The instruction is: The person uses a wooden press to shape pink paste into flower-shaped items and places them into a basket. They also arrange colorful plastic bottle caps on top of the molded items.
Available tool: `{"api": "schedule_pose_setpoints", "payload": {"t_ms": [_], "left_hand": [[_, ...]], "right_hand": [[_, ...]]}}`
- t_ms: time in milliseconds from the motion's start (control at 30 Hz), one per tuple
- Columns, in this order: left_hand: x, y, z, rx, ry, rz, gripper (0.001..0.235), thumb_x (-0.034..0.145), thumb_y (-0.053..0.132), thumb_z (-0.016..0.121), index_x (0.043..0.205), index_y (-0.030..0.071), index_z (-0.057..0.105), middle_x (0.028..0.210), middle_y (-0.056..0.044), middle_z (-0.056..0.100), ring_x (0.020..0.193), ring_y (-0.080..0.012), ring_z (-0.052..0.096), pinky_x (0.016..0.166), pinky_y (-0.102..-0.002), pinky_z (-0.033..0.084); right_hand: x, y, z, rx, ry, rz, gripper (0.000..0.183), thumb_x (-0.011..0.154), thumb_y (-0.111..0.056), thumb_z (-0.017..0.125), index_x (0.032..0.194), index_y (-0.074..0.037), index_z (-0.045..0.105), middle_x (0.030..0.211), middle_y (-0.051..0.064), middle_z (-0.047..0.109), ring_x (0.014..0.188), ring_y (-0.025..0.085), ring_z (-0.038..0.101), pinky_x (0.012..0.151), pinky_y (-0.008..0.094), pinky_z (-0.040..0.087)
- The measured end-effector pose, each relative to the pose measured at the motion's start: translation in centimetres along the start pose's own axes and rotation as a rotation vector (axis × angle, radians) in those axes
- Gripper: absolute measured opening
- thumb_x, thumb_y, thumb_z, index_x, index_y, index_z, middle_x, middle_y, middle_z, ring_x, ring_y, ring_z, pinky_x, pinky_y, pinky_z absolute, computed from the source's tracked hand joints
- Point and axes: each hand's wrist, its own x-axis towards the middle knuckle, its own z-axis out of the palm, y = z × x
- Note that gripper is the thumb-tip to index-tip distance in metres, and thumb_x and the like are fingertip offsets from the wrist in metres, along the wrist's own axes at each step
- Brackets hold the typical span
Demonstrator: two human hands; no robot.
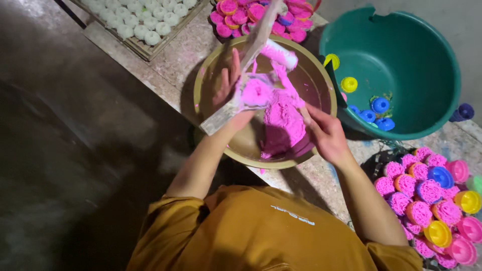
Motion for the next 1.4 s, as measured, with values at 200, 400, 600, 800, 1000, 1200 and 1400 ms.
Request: {"api": "schedule_pose_setpoints", "payload": {"t_ms": [200,400,600,800,1000,1200,1400], "left_hand": [[-0.1,0.1,1.4,-0.254,-0.087,-0.214,0.107,0.090,0.043,0.073,0.163,0.010,0.002,0.130,-0.028,0.054,0.100,-0.0485,0.066,0.076,-0.053,0.059],[-1.3,-1.7,2.1,-0.194,-0.018,-0.137,0.093,0.104,0.037,0.065,0.169,0.013,0.003,0.129,-0.028,0.057,0.100,-0.0462,0.069,0.076,-0.049,0.060],[-1.5,-1.0,2.7,0.118,-0.050,0.011,0.085,0.100,0.019,0.062,0.169,0.009,0.012,0.111,-0.015,0.061,0.082,-0.0263,0.068,0.067,-0.036,0.060],[-1.7,-3.5,2.4,-0.095,-0.005,0.052,0.081,0.101,0.025,0.064,0.163,0.005,0.016,0.117,-0.014,0.064,0.073,-0.0188,0.066,0.050,-0.028,0.053],[-3.9,-1.9,3.1,-0.207,-0.367,0.102,0.093,0.094,0.029,0.070,0.166,0.012,0.014,0.135,-0.014,0.062,0.090,-0.0334,0.069,0.074,-0.045,0.059],[-6.0,-1.5,2.3,-0.473,-0.495,0.224,0.086,0.089,0.032,0.073,0.160,0.010,0.030,0.148,-0.019,0.054,0.131,-0.0349,0.058,0.110,-0.050,0.046],[-5.4,-4.9,0.8,-0.605,-0.473,-0.076,0.071,0.094,0.041,0.070,0.158,0.021,0.046,0.147,-0.008,0.062,0.131,-0.0193,0.065,0.111,-0.033,0.050]], "right_hand": [[-1.0,1.7,5.2,-0.232,0.102,-0.061,0.041,0.102,-0.013,0.059,0.141,0.002,0.059,0.128,0.021,0.069,0.121,0.023,0.068,0.099,0.035,0.054],[-1.3,0.9,0.9,-0.214,-0.037,-0.017,0.039,0.103,-0.014,0.058,0.139,0.000,0.060,0.135,0.018,0.067,0.121,0.022,0.066,0.104,0.033,0.049],[1.8,-0.8,-2.0,-0.246,-0.083,-0.019,0.039,0.103,-0.019,0.059,0.138,-0.001,0.061,0.133,0.017,0.070,0.121,0.021,0.064,0.104,0.034,0.048],[1.0,-7.0,-5.2,-0.530,-0.320,0.122,0.039,0.100,-0.030,0.059,0.133,-0.012,0.068,0.118,0.011,0.077,0.103,0.022,0.073,0.093,0.035,0.054],[3.7,-13.4,-0.9,-1.137,-0.602,0.250,0.037,0.102,-0.029,0.055,0.137,-0.032,0.067,0.100,0.013,0.075,0.086,0.032,0.073,0.080,0.045,0.058],[-0.3,-12.8,3.7,-1.569,-0.471,-0.716,0.046,0.085,-0.023,0.057,0.127,-0.003,0.060,0.095,0.010,0.065,0.078,0.024,0.072,0.060,0.036,0.059],[-2.6,-19.1,-1.5,-1.502,-0.381,-0.325,0.046,0.083,-0.011,0.058,0.128,-0.009,0.062,0.097,0.006,0.065,0.079,0.024,0.072,0.054,0.038,0.059]]}}
